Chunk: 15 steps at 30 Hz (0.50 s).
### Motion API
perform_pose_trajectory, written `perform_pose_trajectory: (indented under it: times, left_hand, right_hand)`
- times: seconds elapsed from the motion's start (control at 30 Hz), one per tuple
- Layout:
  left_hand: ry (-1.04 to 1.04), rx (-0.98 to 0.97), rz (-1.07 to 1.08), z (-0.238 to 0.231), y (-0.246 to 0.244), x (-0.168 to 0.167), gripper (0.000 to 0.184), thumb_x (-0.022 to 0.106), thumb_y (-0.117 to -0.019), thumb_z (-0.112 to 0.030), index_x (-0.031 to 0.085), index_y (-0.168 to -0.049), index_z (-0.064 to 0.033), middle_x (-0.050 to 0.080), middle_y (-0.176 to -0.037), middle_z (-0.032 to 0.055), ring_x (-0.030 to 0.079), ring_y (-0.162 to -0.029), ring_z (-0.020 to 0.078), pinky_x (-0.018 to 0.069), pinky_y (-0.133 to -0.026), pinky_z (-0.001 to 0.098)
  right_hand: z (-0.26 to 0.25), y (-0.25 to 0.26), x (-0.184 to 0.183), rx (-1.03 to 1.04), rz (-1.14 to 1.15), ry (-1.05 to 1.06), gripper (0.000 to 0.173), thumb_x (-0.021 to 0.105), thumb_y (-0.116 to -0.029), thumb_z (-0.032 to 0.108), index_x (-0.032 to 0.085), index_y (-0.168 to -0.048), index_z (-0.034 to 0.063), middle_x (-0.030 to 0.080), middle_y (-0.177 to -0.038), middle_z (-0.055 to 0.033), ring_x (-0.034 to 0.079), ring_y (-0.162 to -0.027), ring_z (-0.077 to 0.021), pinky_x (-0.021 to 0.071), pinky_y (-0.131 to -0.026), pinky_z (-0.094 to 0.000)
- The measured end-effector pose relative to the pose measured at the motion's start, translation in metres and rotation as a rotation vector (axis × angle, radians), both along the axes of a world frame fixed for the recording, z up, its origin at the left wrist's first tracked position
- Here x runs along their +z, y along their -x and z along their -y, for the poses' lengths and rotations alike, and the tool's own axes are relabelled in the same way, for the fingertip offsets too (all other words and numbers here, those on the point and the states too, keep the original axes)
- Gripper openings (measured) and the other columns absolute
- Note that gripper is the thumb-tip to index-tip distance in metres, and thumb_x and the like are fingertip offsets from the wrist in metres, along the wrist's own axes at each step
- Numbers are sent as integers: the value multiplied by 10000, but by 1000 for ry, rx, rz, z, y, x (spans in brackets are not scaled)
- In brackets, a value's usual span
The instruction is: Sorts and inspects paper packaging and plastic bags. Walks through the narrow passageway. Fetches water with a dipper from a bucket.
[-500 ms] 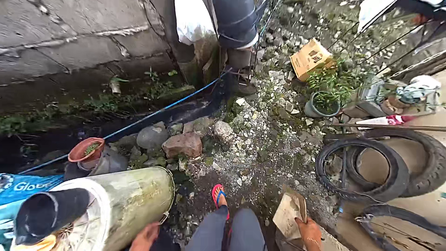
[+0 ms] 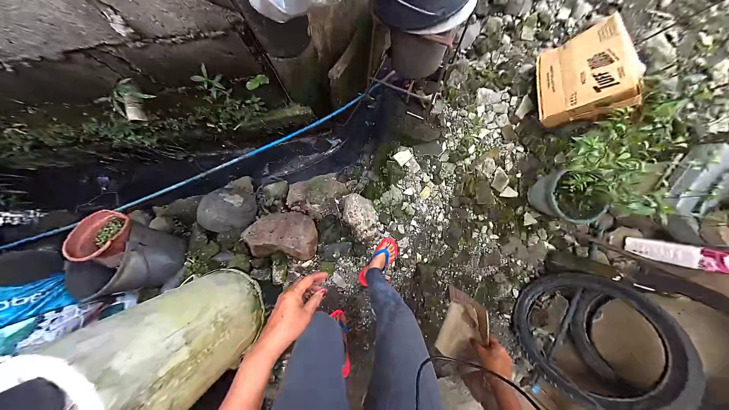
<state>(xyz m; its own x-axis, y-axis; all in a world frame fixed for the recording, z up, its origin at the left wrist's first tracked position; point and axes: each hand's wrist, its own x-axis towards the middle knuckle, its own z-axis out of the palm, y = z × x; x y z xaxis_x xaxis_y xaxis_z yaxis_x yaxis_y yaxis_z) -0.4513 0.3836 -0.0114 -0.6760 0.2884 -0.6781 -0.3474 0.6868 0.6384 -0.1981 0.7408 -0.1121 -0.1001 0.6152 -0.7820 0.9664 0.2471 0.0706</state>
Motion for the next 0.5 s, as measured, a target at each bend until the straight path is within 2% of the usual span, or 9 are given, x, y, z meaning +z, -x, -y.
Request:
perform_pose_trajectory:
  times: [0.07, 0.13, 0.17, 0.2, 0.27, 0.33, 0.4, 0.43, 0.5]
  left_hand:
    - [-56, 4, -24, -41, 37, -8, 338, 538, -1021, -32, 590, -1342, 59, 648, -1318, 218, 665, -1173, 286, 513, -1042, 412]
    - [-84, -52, -40, -78, 75, -10, 347, 550, -1031, -71, 591, -1349, 62, 635, -1337, 228, 637, -1222, 312, 480, -1083, 436]
    - [-106, -64, -69, -94, 94, -11, 355, 582, -1023, -100, 603, -1339, 59, 639, -1331, 229, 626, -1235, 325, 466, -1094, 454]
    - [-136, -55, -96, -109, 111, -13, 377, 631, -1007, -143, 614, -1333, 46, 645, -1329, 221, 618, -1245, 328, 459, -1096, 471]
    - [-203, -43, -84, -139, 147, -8, 534, 732, -947, -231, 574, -1408, -12, 619, -1383, 185, 580, -1295, 317, 447, -1101, 500]
    - [-288, -71, 24, -171, 186, 6, 728, 799, -882, -246, 476, -1506, -54, 562, -1455, 172, 537, -1335, 306, 439, -1097, 500]
    - [-405, -85, 150, -197, 219, 14, 778, 802, -859, -182, 430, -1527, -41, 571, -1431, 180, 577, -1279, 277, 484, -1054, 456]
    - [-463, -59, 219, -207, 232, 17, 713, 773, -870, -120, 450, -1496, -16, 612, -1358, 170, 621, -1200, 231, 516, -1023, 409]
    - [-533, 25, 269, -219, 260, 17, 458, 686, -915, -25, 546, -1347, 37, 693, -1116, 116, 681, -971, 126, 571, -899, 320]
  right_hand:
    - [-33, 72, 17, 48, -171, -18, 417, 690, -986, 165, 624, -1289, -112, 643, -1211, -382, 597, -1194, -552, 427, -1051, -669]
    - [-58, 143, 36, 63, -375, -6, 412, 700, -971, 145, 622, -1256, -141, 660, -1161, -369, 636, -1134, -509, 456, -1025, -652]
    - [-66, 179, 48, 46, -474, 10, 396, 705, -964, 126, 623, -1250, -135, 680, -1138, -324, 668, -1091, -429, 493, -1002, -595]
    - [-71, 214, 61, 19, -582, 38, 363, 707, -954, 91, 624, -1232, -127, 702, -1100, -259, 694, -1024, -312, 539, -959, -499]
    - [-73, 277, 86, -65, -797, 152, 272, 694, -921, 0, 620, -1158, -111, 712, -981, -126, 696, -882, -116, 591, -845, -321]
    - [-70, 328, 103, -128, -981, 302, 175, 668, -863, -80, 629, -1028, -37, 726, -855, -4, 708, -784, -34, 619, -761, -245]
    - [-66, 368, 116, -148, -1069, 446, 197, 652, -828, -111, 638, -967, 28, 741, -818, 48, 717, -761, -25, 628, -742, -237]
    - [-65, 385, 121, -146, -1085, 493, 202, 652, -821, -110, 643, -955, 41, 744, -815, 53, 719, -761, -29, 629, -744, -241]
    - [-65, 418, 128, -140, -1106, 535, 219, 657, -819, -116, 638, -969, 42, 747, -825, 50, 722, -769, -34, 631, -754, -243]
